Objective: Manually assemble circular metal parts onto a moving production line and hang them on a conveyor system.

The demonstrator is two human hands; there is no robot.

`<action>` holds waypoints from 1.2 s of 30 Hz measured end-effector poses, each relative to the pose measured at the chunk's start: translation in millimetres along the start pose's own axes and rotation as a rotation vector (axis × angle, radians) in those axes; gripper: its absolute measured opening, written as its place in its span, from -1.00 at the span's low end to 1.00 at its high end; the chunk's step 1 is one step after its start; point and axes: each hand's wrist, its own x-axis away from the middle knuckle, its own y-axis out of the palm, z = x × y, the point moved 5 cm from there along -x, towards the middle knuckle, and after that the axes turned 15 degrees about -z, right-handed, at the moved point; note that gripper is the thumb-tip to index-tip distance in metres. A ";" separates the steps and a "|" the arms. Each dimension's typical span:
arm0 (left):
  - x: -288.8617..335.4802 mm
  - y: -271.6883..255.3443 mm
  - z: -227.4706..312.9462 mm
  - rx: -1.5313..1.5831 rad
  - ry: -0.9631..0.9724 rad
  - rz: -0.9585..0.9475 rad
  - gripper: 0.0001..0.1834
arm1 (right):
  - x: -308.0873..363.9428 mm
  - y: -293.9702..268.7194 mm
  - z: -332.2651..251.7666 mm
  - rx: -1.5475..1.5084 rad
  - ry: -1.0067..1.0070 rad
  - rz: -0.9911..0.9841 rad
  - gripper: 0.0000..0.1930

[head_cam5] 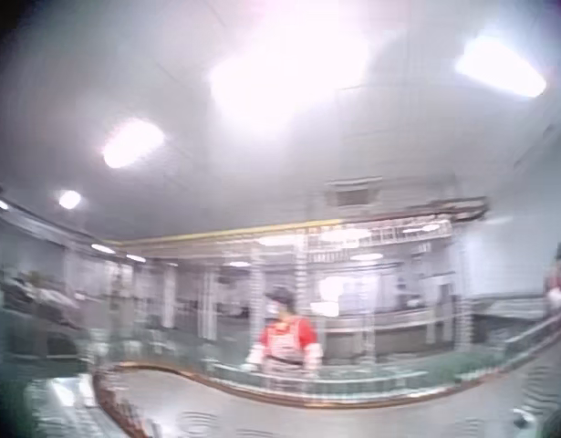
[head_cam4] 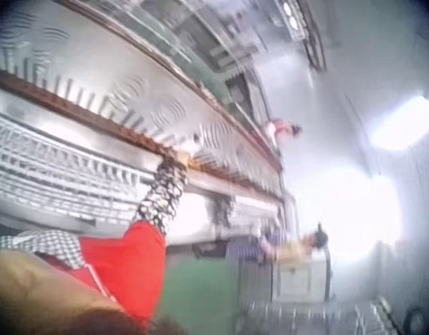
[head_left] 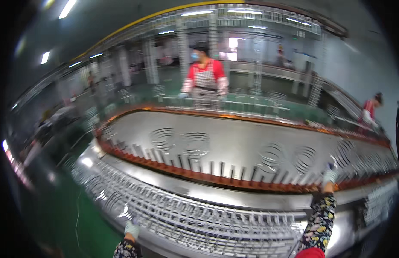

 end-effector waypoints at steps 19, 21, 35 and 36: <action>-25.4 8.0 36.4 0.154 0.552 -0.031 -0.48 | 554.1 364.1 -66.9 -0.190 0.426 -1.176 -0.59; -27.9 4.0 26.3 0.065 0.526 0.077 -0.54 | 563.4 386.8 -41.0 0.374 0.075 -1.234 -0.61; -79.6 61.2 -26.5 -0.370 0.453 -0.315 -0.59 | 611.8 391.9 -2.1 1.410 -0.591 -1.478 -0.71; 5.5 47.8 102.8 -0.330 0.541 -0.360 -0.59 | 546.6 342.9 40.1 1.408 -0.202 -1.312 -0.71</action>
